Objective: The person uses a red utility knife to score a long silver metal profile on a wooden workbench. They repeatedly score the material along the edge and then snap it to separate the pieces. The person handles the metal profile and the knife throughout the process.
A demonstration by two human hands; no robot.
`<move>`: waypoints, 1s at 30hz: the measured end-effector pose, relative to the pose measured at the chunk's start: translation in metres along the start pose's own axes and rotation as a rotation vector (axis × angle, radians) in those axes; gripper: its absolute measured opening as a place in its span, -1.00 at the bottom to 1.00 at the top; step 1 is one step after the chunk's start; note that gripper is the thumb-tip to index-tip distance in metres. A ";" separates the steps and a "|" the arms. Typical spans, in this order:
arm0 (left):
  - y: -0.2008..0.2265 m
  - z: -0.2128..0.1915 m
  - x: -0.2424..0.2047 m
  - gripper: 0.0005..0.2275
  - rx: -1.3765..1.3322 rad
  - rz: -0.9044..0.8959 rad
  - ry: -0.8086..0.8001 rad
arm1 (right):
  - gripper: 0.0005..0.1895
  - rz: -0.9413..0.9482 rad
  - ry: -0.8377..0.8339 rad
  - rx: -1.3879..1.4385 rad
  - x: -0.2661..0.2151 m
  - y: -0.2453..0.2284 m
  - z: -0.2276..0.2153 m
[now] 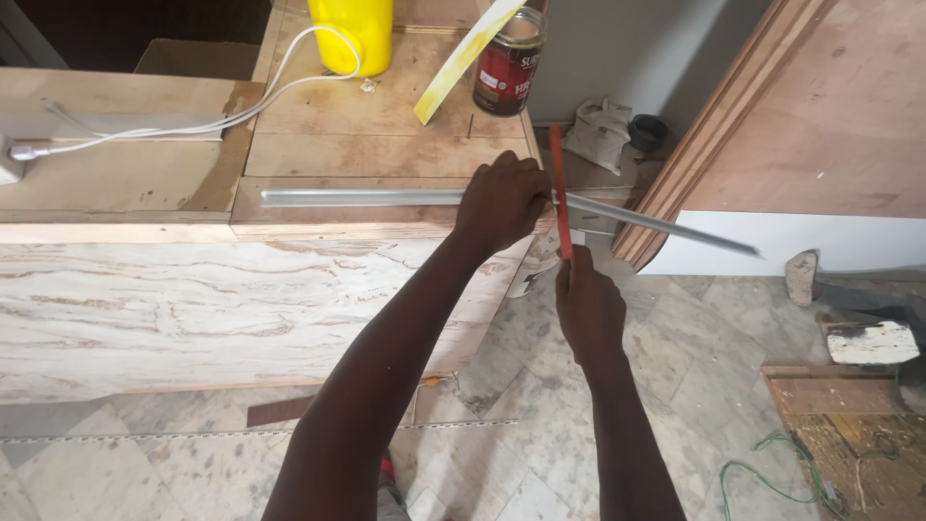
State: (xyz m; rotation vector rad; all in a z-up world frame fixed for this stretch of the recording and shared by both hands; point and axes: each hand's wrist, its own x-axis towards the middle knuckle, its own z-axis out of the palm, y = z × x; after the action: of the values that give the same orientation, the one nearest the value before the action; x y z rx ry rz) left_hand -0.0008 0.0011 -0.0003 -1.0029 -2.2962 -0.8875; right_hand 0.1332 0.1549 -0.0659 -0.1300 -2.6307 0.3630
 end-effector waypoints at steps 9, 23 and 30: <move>-0.001 0.001 0.000 -0.98 -0.017 0.007 -0.011 | -0.77 0.314 0.006 0.498 -0.054 0.011 -0.039; 0.001 -0.002 -0.001 -0.98 -0.007 -0.002 -0.028 | -0.61 0.143 -0.102 1.103 0.069 0.049 0.024; 0.002 -0.002 -0.001 -0.96 -0.022 -0.007 -0.009 | -0.68 0.236 -0.123 1.362 0.074 0.056 0.061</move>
State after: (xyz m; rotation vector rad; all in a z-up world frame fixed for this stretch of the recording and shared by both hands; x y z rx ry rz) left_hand 0.0019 0.0004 0.0010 -1.0109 -2.3028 -0.9151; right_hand 0.0411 0.2060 -0.1003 0.0482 -1.9126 2.1143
